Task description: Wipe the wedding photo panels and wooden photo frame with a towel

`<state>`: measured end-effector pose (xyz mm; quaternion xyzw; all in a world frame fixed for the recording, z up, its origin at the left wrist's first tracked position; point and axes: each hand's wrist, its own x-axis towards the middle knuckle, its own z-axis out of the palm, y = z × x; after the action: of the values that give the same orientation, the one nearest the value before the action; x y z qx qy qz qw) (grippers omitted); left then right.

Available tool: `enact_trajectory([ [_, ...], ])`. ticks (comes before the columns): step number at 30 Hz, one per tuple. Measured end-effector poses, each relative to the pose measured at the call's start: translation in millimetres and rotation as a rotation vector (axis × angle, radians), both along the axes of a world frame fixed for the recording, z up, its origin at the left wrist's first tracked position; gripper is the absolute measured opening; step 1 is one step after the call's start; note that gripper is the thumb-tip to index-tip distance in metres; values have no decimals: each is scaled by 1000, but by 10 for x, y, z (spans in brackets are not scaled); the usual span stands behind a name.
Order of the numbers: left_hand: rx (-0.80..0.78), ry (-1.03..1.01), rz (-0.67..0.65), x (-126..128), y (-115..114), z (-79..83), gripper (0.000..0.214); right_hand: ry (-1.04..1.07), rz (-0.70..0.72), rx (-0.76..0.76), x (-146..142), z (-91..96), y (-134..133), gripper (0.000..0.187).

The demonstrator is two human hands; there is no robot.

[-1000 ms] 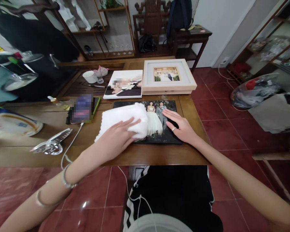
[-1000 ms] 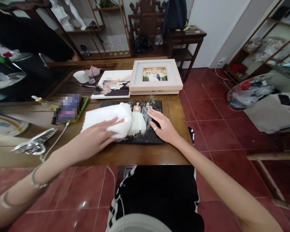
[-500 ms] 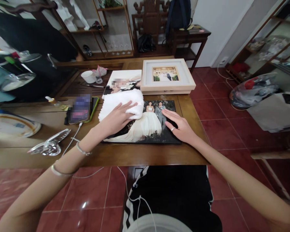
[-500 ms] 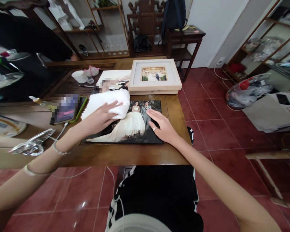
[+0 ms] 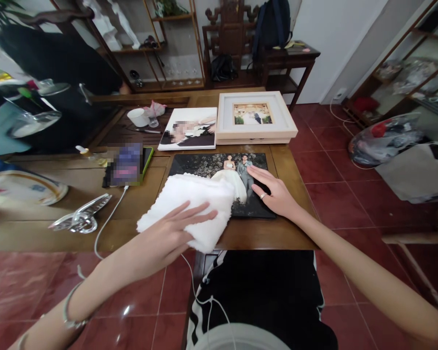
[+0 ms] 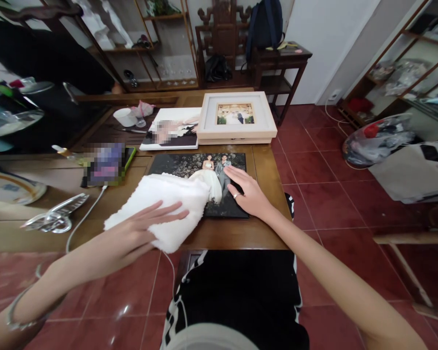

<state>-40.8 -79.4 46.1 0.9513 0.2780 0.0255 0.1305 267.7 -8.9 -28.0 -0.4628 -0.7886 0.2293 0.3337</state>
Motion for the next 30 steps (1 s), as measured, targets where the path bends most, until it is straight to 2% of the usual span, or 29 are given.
enact_trajectory([
  [4, -2, 19, -6, -14, 143, -11, 37, -4, 5, 11, -3, 2, 2, 46],
  [9, 15, 29, -6, 2, 499, -63, 34, 2, 1, 7, -1, 3, 1, 47],
  [16, 75, -21, 130, -45, 1143, -239, 37, 10, 9, 2, 3, 3, -3, 47],
  [19, 113, -28, 194, -84, 1313, -309, 39, 9, 11, -1, 3, 10, -5, 47],
  [21, 126, -20, 210, -98, 1333, -334, 39, 4, 8, -1, 2, 11, -7, 48],
  [24, 94, -9, 207, -102, 1209, -310, 40, 1, 5, -3, 0, 10, -9, 47],
  [30, -107, 8, 143, -120, 642, -86, 37, 22, 9, -1, 8, 6, 11, 47],
])
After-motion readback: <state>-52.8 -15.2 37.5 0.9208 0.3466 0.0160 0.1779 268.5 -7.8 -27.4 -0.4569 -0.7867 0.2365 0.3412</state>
